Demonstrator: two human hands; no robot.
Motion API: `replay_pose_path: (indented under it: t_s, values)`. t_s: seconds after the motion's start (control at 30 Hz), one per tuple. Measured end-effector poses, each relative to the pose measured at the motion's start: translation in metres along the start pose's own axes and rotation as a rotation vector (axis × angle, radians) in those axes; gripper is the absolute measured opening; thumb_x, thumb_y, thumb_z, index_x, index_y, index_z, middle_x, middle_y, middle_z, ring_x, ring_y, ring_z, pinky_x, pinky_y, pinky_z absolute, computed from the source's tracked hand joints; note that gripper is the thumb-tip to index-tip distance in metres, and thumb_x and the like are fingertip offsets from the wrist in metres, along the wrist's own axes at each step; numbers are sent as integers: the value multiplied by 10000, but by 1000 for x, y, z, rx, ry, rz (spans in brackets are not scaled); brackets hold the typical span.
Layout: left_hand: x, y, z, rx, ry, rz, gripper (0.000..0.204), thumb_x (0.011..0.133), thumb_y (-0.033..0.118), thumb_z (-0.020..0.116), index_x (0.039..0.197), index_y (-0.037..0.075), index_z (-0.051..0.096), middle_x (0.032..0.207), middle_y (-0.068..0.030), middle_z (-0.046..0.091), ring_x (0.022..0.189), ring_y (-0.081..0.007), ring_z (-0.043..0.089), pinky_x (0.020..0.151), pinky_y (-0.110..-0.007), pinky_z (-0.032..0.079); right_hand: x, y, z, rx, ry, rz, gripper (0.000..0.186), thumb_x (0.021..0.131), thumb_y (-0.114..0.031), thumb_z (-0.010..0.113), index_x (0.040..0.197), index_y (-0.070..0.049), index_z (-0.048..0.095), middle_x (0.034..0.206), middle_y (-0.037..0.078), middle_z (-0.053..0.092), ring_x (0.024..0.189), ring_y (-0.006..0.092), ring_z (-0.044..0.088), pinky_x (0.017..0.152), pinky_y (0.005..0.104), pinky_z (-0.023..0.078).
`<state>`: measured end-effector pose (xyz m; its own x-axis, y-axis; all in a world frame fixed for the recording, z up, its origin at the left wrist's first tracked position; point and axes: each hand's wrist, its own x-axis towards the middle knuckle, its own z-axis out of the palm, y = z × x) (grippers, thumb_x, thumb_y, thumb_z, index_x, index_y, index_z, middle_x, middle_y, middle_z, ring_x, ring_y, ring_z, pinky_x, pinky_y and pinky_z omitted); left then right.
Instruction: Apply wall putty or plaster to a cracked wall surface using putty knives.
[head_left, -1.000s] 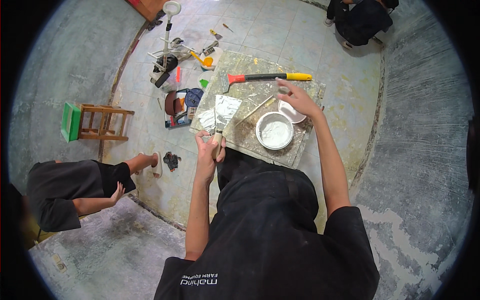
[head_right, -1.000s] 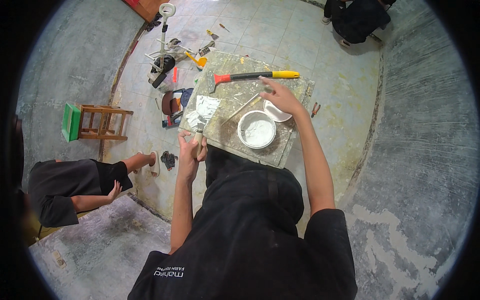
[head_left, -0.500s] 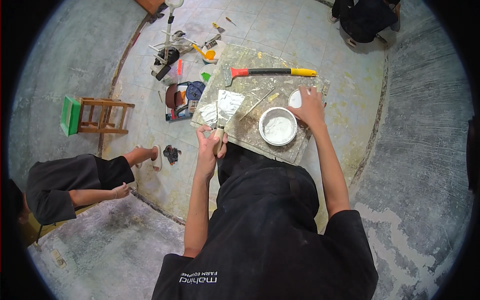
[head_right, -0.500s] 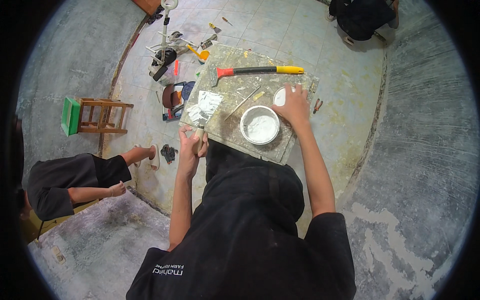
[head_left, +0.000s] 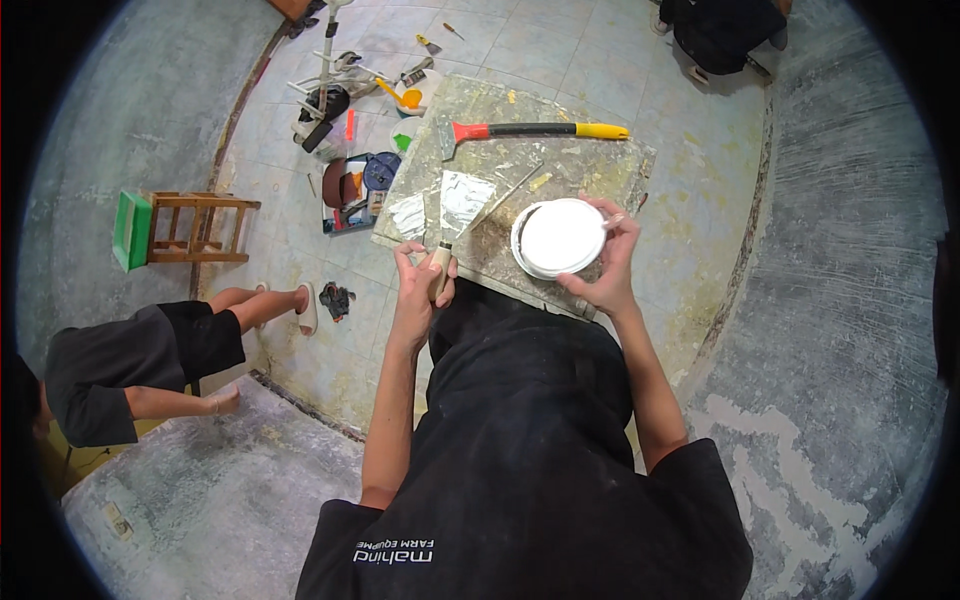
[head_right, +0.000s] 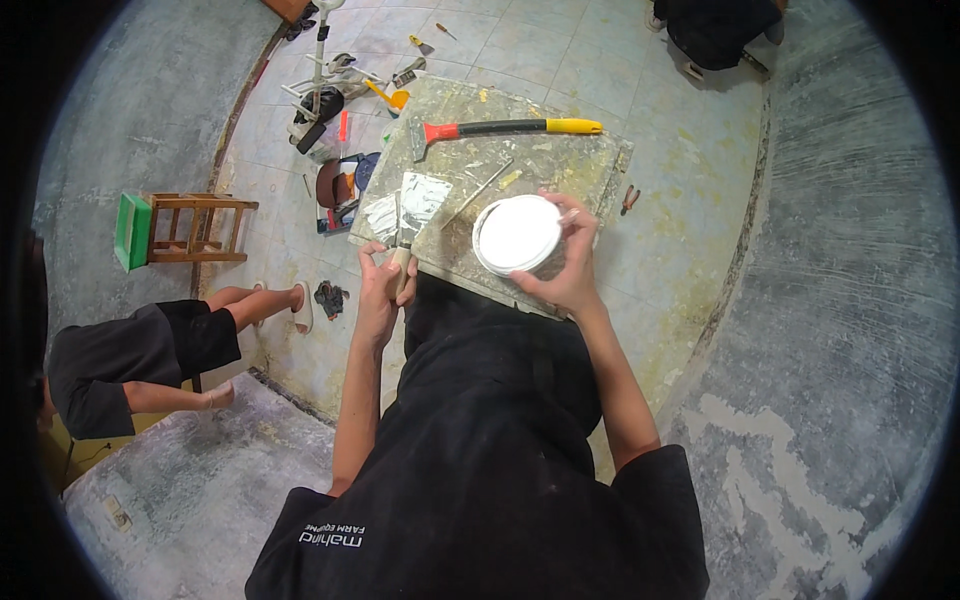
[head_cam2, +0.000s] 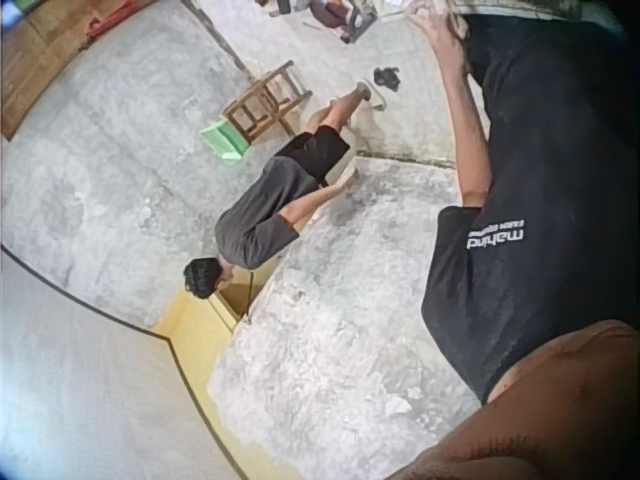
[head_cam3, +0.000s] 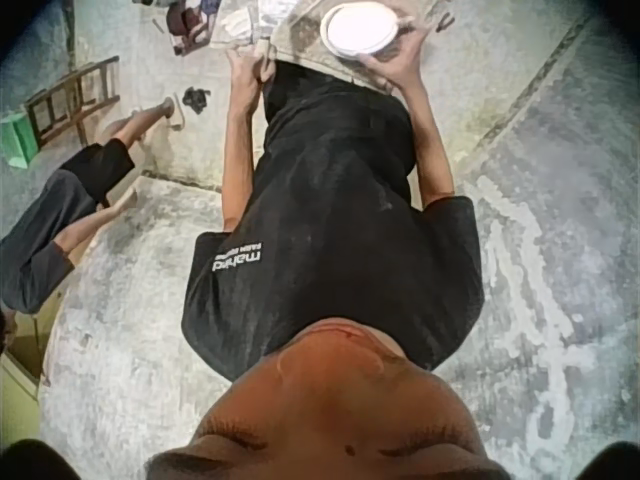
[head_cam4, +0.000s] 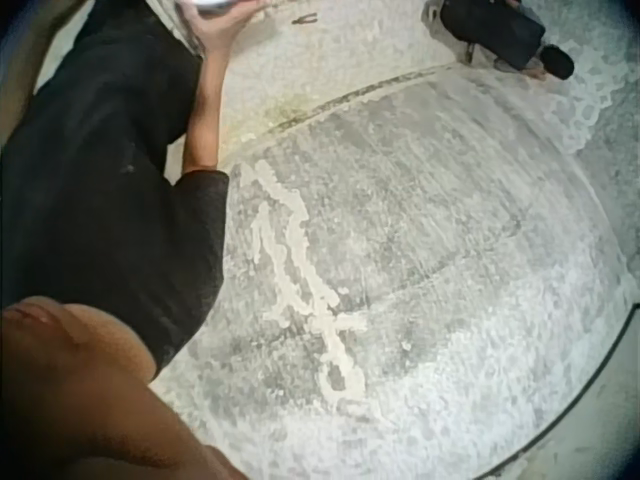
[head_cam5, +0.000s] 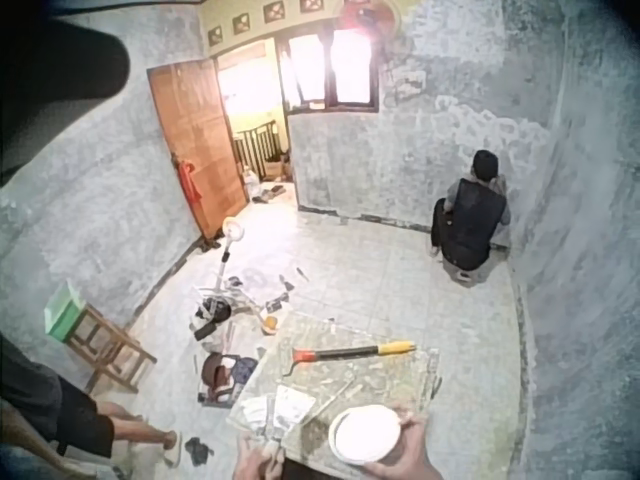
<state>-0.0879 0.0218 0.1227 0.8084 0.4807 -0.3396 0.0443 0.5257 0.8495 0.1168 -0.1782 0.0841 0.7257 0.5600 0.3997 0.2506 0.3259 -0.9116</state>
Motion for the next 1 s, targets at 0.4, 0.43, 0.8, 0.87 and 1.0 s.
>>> replay_pose_path:
  t_s: [0.4,0.43,0.8,0.87,1.0]
  values:
    - [3,0,8,-5,-20,-4,301,991,202,484,1199,191,266,933,-80,537,562,-79,391,526,-212,328,-13,-27,-4,-722,-248,85,878,671,-255,883,1368,-45,391,1473,214,434,1410,396,384,1149,511,317]
    - [2,1,7,-13,-26,3,309,1001,200,486,1204,174,255,918,-82,538,563,-79,392,530,-208,334,-8,-32,-2,-789,-287,52,872,675,-273,876,1389,-61,422,1488,196,426,1416,394,371,1153,505,306]
    - [-3,-4,1,-26,2,9,277,1009,182,476,1184,179,261,916,-84,546,561,-80,401,521,-205,332,25,-58,37,-1148,-580,163,795,668,-276,880,1388,-179,557,1494,186,431,1377,351,418,1120,477,367]
    - [-2,-6,0,-30,19,7,275,1011,183,475,1182,179,261,917,-84,547,560,-82,402,520,-203,332,36,-57,41,-1141,-660,232,806,623,-248,902,1360,-188,583,1434,183,478,1312,344,474,1067,453,429]
    - [2,-15,0,-27,4,9,290,993,199,485,1190,205,272,940,-86,536,560,-75,400,518,-207,340,48,-67,44,-1172,-689,239,823,590,-252,914,1345,-183,595,1386,178,508,1262,344,504,1037,456,454]
